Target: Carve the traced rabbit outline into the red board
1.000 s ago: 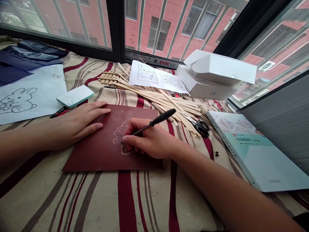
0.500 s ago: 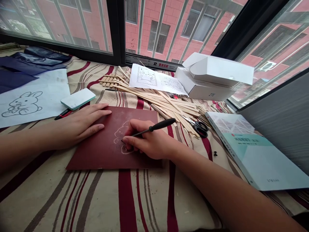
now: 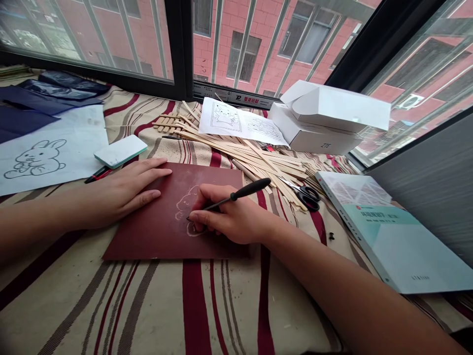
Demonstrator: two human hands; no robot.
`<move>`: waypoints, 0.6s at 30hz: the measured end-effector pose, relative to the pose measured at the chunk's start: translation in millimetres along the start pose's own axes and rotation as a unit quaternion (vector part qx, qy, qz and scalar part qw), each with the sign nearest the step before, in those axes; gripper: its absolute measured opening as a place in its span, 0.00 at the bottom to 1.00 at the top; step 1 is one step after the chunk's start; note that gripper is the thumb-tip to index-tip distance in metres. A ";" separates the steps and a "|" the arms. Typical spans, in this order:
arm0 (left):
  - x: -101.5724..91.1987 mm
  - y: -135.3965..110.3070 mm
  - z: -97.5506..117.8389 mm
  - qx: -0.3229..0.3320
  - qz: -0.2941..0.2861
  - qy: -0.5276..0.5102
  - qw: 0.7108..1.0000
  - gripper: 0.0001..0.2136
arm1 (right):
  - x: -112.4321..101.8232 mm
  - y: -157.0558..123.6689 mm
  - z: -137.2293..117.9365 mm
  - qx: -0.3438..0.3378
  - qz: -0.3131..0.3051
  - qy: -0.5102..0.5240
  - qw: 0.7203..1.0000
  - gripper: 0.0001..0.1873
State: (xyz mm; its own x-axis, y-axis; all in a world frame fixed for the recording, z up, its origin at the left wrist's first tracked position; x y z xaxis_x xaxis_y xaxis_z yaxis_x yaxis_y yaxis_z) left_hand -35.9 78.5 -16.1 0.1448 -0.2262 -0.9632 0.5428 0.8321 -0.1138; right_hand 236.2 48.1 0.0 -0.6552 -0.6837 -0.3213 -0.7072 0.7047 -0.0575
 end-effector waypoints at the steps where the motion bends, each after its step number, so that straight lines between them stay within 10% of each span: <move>1: 0.1 -0.1 0.0 -0.002 -0.006 0.001 1.000 0.55 | 0.1 0.3 -0.3 0.002 -0.004 0.003 1.000 0.14; 18: 10.2 0.1 -11.4 0.028 0.048 -0.006 0.998 0.47 | 1.3 0.8 0.0 0.022 0.042 -0.009 0.999 0.09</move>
State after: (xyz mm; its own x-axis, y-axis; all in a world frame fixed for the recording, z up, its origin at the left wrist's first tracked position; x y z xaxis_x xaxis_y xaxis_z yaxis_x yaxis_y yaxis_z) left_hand -43.9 82.1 -28.7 0.2075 -0.1529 -0.9662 0.5718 0.8204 -0.0070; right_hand 234.7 47.8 -0.4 -0.7061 -0.6191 -0.3438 -0.6380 0.7668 -0.0707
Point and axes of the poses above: each hand's wrist, its own y-axis towards the middle knuckle, its own x-axis out of the palm, z = x × y, the point moved 1 cm from there along y, towards the middle knuckle, and after that the axes turned 4 degrees about -z, right-handed, at the moved point
